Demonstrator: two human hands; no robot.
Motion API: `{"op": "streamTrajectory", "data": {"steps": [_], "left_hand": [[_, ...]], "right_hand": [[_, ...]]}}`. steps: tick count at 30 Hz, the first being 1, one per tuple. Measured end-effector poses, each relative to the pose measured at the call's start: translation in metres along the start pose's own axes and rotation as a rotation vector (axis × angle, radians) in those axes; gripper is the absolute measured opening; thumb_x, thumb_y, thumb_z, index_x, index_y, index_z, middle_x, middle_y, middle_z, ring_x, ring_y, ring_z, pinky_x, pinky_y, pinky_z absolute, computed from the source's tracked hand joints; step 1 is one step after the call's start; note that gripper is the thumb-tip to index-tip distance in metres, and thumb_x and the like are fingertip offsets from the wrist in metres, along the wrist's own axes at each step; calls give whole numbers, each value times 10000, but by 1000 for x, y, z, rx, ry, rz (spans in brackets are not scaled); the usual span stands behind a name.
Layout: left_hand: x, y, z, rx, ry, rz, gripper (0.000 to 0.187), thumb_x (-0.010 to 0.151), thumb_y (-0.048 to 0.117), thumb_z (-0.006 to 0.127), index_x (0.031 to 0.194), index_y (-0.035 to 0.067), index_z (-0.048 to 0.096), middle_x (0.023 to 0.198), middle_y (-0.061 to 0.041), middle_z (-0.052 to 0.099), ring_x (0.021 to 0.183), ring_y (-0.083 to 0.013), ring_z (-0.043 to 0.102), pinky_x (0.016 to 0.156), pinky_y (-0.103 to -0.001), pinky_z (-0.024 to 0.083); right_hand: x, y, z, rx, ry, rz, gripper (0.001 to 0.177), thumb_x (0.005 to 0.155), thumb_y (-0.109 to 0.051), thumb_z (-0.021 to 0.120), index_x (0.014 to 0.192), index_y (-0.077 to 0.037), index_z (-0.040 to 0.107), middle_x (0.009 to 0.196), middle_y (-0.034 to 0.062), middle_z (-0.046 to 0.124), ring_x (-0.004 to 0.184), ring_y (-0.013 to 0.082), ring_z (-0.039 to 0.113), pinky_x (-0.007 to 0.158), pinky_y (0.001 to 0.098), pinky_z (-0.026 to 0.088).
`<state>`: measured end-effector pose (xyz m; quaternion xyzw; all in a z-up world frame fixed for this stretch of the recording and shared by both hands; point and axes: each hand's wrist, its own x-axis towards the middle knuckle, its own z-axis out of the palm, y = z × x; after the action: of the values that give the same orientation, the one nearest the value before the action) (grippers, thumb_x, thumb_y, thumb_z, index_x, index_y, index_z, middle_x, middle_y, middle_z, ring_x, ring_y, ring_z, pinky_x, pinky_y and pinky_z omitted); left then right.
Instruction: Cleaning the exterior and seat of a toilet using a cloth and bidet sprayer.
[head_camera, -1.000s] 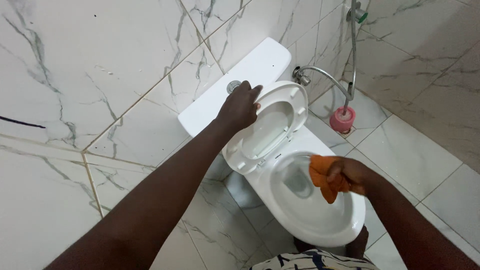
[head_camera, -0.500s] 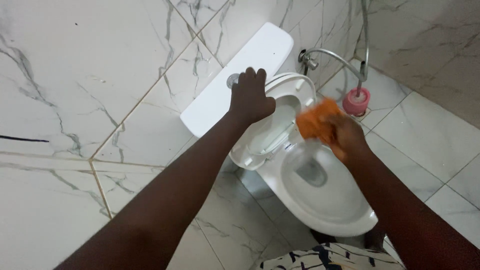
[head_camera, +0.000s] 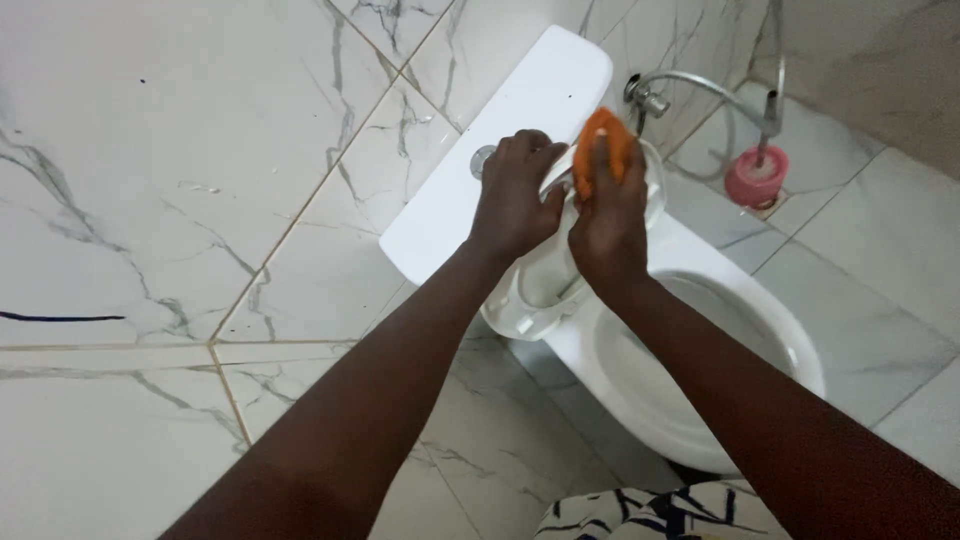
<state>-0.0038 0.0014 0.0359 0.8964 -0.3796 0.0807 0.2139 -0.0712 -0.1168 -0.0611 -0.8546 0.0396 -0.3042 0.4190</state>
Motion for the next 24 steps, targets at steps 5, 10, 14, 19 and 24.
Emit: {"op": "streamTrajectory", "data": {"steps": [5, 10, 14, 19, 24], "left_hand": [[-3, -3, -3, -20, 18, -13, 453, 833, 139, 788, 1259, 34, 677, 1242, -145, 607, 1176, -328, 560, 1032, -468, 445], [0, 4, -1, -57, -15, -26, 454, 859, 147, 779, 1279, 18, 665, 1256, -136, 611, 1166, -315, 565, 1031, -453, 450], [1, 3, 0, -45, 4, -24, 455, 862, 152, 775, 1284, 21, 665, 1272, -151, 592, 1173, -317, 561, 1041, -457, 443], [4, 7, -2, -29, -60, -50, 461, 879, 172, 770, 1302, 23, 664, 1266, -157, 591, 1166, -320, 560, 1032, -464, 438], [5, 8, -3, -45, -30, -76, 437, 892, 157, 754, 1299, 21, 670, 1280, -159, 594, 1187, -329, 559, 1048, -463, 453]], "right_hand": [[10, 40, 22, -5, -31, 241, 912, 851, 118, 584, 1671, -75, 235, 1522, 346, 297, 1236, 471, 496, 1021, 508, 497], [11, 62, 16, -147, -19, 229, 830, 942, 2, 633, 1675, -63, 248, 1477, 355, 311, 1210, 464, 490, 1083, 528, 465], [22, 68, 7, -23, -76, 289, 760, 955, -21, 654, 1634, -24, 311, 1358, 280, 487, 1165, 406, 489, 1045, 513, 453], [32, 62, -20, 591, -114, 512, 530, 1016, -13, 556, 1532, -36, 435, 1253, 107, 656, 1119, 180, 686, 1007, 364, 574], [37, 78, -15, 854, -91, 720, 621, 1018, 10, 539, 1594, -96, 334, 1351, 93, 608, 1151, 177, 652, 942, 321, 588]]}}
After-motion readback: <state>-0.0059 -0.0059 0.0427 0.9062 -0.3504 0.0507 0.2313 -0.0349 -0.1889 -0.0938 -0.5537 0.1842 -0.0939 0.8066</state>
